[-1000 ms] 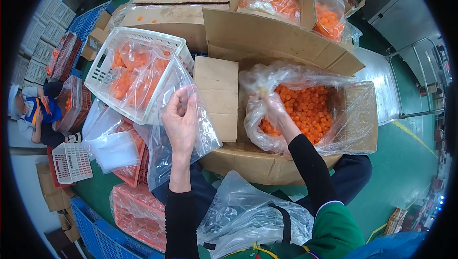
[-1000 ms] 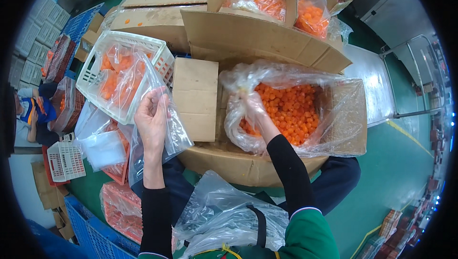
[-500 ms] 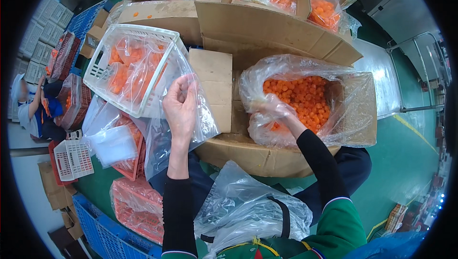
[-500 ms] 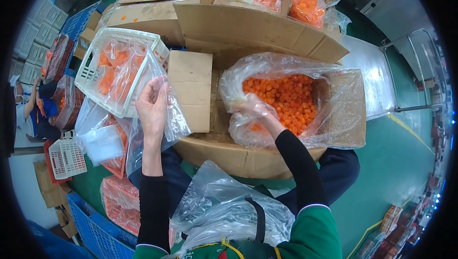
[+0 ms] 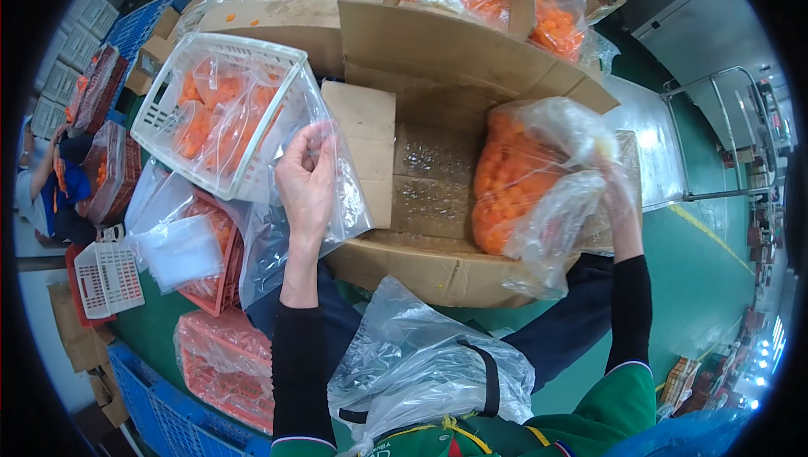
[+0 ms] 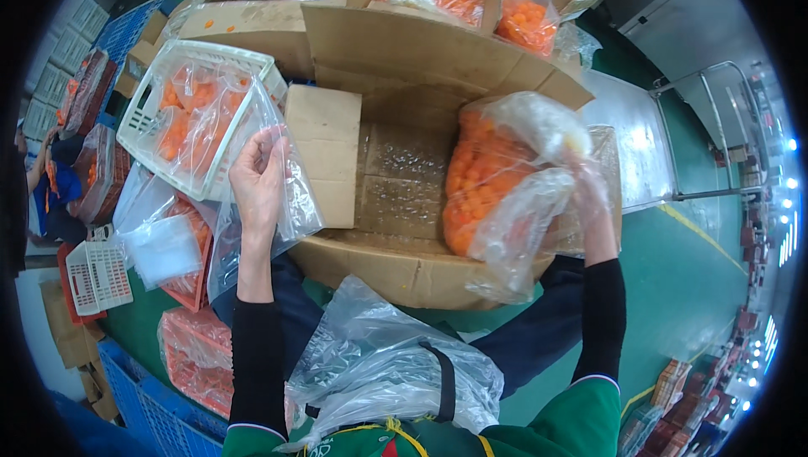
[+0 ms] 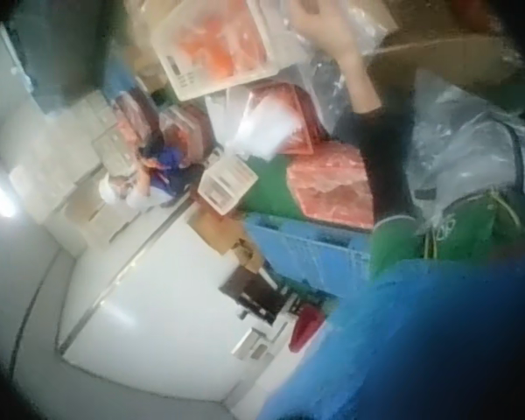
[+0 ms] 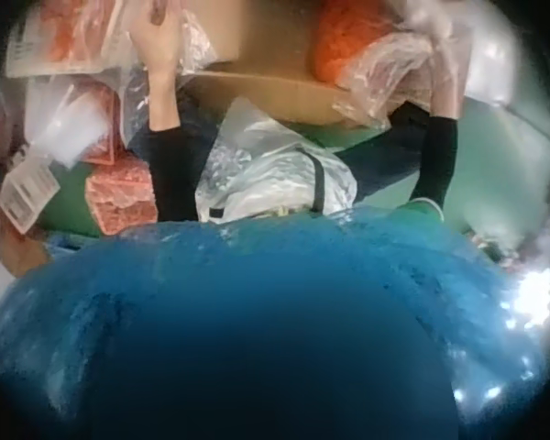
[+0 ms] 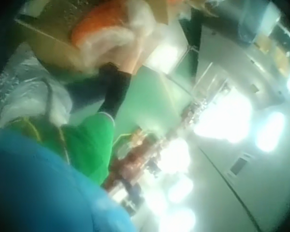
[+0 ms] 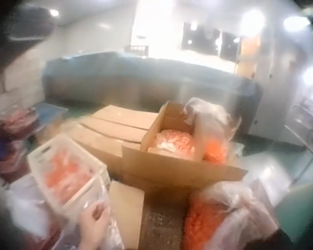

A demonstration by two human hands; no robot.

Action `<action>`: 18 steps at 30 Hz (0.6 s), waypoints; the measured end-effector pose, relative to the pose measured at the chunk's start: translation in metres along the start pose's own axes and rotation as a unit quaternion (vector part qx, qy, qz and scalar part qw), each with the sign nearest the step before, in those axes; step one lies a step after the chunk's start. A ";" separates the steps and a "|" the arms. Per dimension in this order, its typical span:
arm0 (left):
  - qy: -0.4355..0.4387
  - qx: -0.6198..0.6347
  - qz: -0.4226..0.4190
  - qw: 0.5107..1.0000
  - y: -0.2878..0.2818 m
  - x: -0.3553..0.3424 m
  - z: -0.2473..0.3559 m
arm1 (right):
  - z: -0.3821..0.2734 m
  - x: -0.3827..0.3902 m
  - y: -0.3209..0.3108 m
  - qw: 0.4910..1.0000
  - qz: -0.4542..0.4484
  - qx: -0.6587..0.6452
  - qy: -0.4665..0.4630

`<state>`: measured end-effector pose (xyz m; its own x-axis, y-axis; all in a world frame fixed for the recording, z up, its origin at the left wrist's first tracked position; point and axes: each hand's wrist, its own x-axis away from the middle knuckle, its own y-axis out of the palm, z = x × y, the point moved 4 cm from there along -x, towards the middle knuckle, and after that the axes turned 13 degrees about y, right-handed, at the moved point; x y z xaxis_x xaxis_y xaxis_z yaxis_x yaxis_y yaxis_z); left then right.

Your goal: The person sits cross-legged on the floor and packs small orange tomatoes from a large cardboard box into clear plastic bags. They repeatedly scoop tomatoes with their hands, place them into bags, and set the filled bags into a white plastic crate. Another worker is visible in the background performing a similar task.

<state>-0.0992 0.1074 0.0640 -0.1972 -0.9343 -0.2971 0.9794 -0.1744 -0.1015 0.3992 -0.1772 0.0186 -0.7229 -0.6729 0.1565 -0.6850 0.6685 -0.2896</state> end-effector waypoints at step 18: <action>-0.007 -0.019 0.001 1.000 -0.011 -0.001 -0.004 | -0.009 0.014 -0.045 0.964 0.108 -0.207 0.131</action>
<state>-0.1098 0.1110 0.0616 -0.1949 -0.9387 -0.2843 0.9773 -0.1613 -0.1374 0.4188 -0.2134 0.0423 -0.8128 -0.4379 0.3842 -0.4548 0.8891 0.0511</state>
